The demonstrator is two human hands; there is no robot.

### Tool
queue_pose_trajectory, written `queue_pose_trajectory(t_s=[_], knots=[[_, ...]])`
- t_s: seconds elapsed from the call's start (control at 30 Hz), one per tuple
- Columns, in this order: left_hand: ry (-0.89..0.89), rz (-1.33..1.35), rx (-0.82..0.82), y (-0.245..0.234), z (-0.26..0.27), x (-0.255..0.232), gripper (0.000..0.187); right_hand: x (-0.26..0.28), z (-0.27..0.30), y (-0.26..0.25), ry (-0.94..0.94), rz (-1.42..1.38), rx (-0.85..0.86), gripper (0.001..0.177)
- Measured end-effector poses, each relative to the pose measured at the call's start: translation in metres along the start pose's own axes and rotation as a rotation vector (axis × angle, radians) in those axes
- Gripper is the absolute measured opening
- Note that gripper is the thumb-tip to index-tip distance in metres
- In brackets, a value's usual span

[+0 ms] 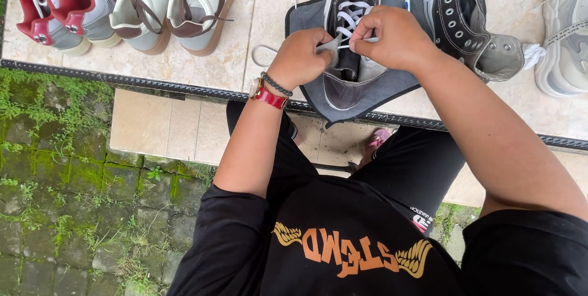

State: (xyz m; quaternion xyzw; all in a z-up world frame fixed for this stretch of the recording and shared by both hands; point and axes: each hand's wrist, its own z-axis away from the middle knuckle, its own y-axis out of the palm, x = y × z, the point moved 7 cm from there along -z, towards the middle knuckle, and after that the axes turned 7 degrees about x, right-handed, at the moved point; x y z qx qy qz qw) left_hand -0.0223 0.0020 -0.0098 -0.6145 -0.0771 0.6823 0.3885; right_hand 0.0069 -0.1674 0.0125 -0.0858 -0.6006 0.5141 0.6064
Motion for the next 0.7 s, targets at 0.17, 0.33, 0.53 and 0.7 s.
queue_pose_trajectory(t_s=[0.17, 0.33, 0.53, 0.7], knots=[[-0.005, 0.008, -0.014, 0.002, -0.001, 0.004, 0.018, -0.004, -0.004, 0.004, -0.015, 0.028, -0.001, 0.002], [0.012, -0.026, -0.005, -0.001, 0.001, -0.005, 0.015, 0.01, -0.002, -0.001, 0.032, 0.075, 0.041, 0.008], [-0.072, 0.019, -0.004, 0.001, 0.002, -0.001, 0.021, 0.01, -0.005, 0.003, -0.057, -0.017, 0.014, 0.009], [-0.05, 0.014, -0.012, 0.002, 0.002, -0.004, 0.024, 0.008, -0.008, 0.006, -0.071, 0.031, -0.002, 0.008]])
